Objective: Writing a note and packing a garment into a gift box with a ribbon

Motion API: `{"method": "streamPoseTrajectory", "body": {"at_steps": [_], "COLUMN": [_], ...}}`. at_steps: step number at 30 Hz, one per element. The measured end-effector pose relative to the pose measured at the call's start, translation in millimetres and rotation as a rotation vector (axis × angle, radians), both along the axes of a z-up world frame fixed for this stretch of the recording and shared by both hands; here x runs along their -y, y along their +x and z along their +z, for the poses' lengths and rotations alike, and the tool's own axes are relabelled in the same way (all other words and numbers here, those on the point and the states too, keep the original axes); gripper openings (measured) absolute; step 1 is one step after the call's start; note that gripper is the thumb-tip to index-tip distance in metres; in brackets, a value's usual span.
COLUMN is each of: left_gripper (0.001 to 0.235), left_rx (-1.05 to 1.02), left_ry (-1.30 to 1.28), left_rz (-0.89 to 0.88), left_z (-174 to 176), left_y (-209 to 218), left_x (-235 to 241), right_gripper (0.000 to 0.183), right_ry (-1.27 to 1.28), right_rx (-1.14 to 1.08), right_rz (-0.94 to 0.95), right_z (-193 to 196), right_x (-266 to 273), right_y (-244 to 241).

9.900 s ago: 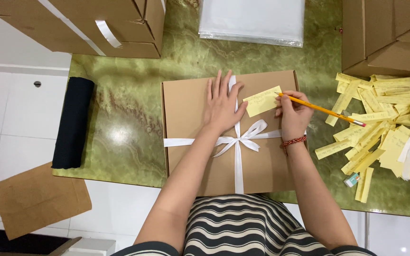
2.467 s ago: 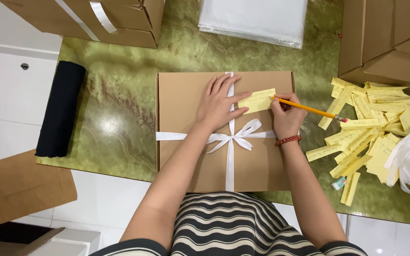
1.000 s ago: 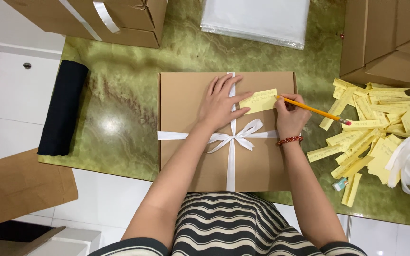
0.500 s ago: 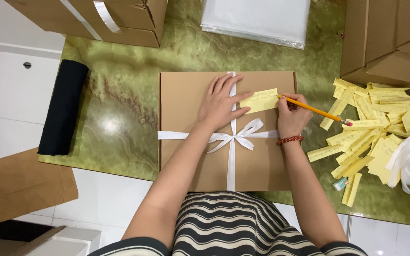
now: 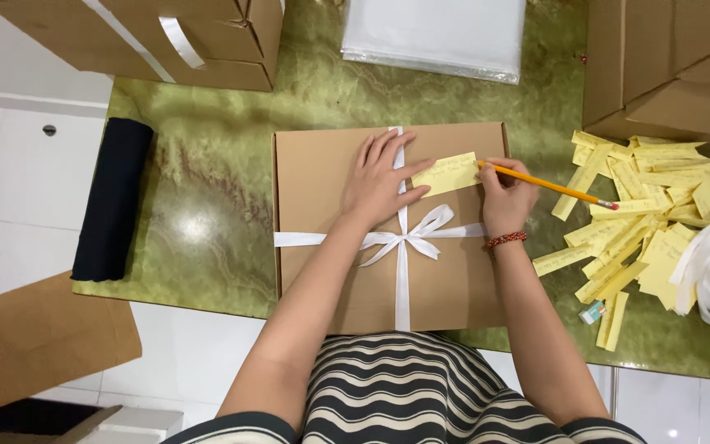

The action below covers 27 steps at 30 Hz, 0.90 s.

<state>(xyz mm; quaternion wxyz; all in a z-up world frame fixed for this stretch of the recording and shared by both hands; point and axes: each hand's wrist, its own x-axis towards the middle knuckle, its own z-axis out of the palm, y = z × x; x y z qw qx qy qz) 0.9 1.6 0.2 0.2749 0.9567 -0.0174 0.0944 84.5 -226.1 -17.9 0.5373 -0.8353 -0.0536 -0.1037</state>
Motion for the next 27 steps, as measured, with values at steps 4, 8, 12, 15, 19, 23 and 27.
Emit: {"method": "streamPoseTrajectory", "body": {"at_steps": [4,8,12,15,19,23,27], "left_gripper": [0.048,0.048,0.046,0.046,0.045,0.046,0.049], "left_rx": [0.008,0.016,0.021,0.007,-0.039,-0.053,-0.031], "left_ry": [0.013,0.017,-0.012,0.000,-0.009,-0.047,-0.085], "left_rz": [-0.027,-0.025,-0.026,-0.027,-0.043,-0.036,-0.041], "left_z": [-3.4,-4.2,-3.1,-1.6,3.9,5.2,-7.0], "left_y": [-0.1,-0.5,-0.4,-0.8,-2.0,0.3,2.8], "left_x": [-2.1,-3.8,-5.7,-6.4,-6.1,-8.0,-11.4], "right_gripper": [0.005,0.019,0.038,0.049,0.048,0.050,0.057], "right_ry": [0.349,0.371,0.024,-0.267,-0.445,-0.541,-0.685], "right_rx": [-0.264,-0.379,-0.555,-0.687,-0.747,-0.772,-0.548], "right_rz": [0.001,-0.188,-0.207,-0.182,-0.197,-0.186,-0.196], "right_z": [38.6,29.5,-33.6,-48.2,-58.2,-40.3,16.0], "right_x": [11.5,73.0,169.4,201.1,209.5,204.8,169.6], "right_y": [-1.8,2.6,6.5,-8.8,-16.9,-12.1,-4.4]}}
